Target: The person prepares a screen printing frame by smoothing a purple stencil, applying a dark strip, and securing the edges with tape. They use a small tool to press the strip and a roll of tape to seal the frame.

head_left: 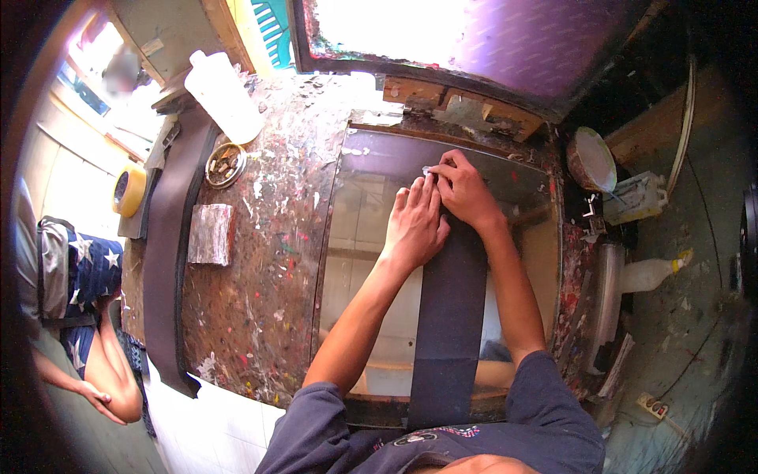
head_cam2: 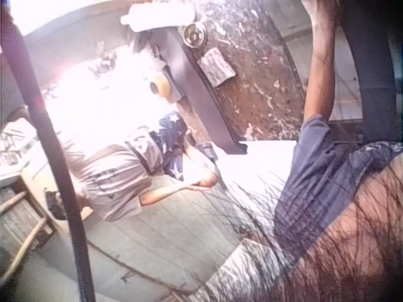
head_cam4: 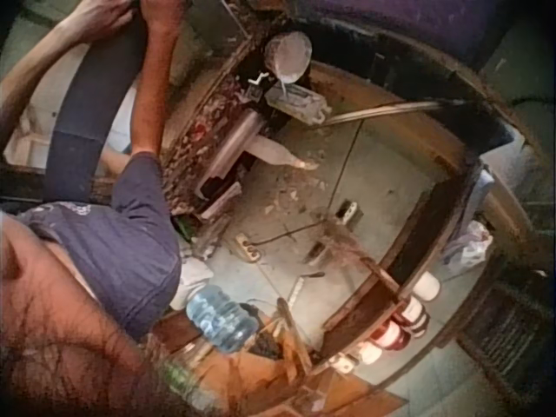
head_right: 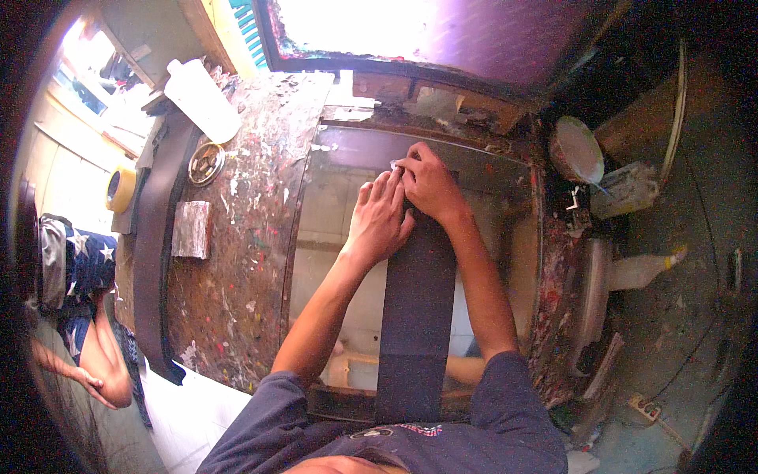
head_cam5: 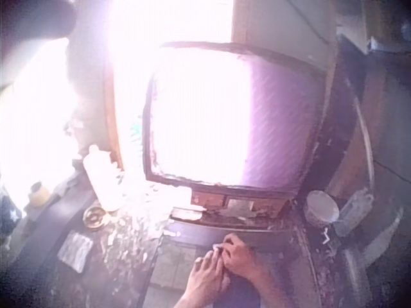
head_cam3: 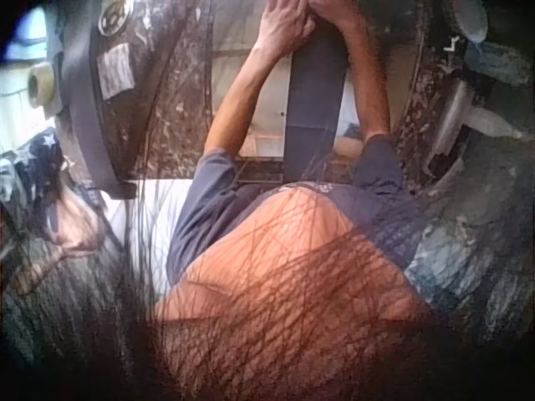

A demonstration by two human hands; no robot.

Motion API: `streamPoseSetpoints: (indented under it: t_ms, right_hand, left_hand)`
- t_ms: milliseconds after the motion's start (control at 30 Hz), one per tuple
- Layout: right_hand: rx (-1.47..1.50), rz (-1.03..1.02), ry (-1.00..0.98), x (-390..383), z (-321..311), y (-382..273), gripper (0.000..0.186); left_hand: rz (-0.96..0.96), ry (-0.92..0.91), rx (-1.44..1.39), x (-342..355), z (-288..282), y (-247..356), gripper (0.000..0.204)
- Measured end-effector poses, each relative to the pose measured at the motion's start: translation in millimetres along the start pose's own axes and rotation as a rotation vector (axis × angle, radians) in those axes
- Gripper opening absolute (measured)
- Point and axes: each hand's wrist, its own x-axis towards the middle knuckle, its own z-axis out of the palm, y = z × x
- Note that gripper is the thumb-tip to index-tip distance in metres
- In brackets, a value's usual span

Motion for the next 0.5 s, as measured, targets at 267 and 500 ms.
streamPoseSetpoints:
  t_ms: [267,500]
  right_hand:
    - [-0.015,0.020,0.007,0.5,3.3,-1.7,0.023]
    - [0.041,0.143,0.236,-12.7,-55.5,22.4,0.019]
  left_hand:
    - [-0.026,-0.005,0.028,-3.6,2.4,-1.2,0.068]
    - [-0.028,-0.014,-0.022,-3.6,2.6,7.1,0.064]
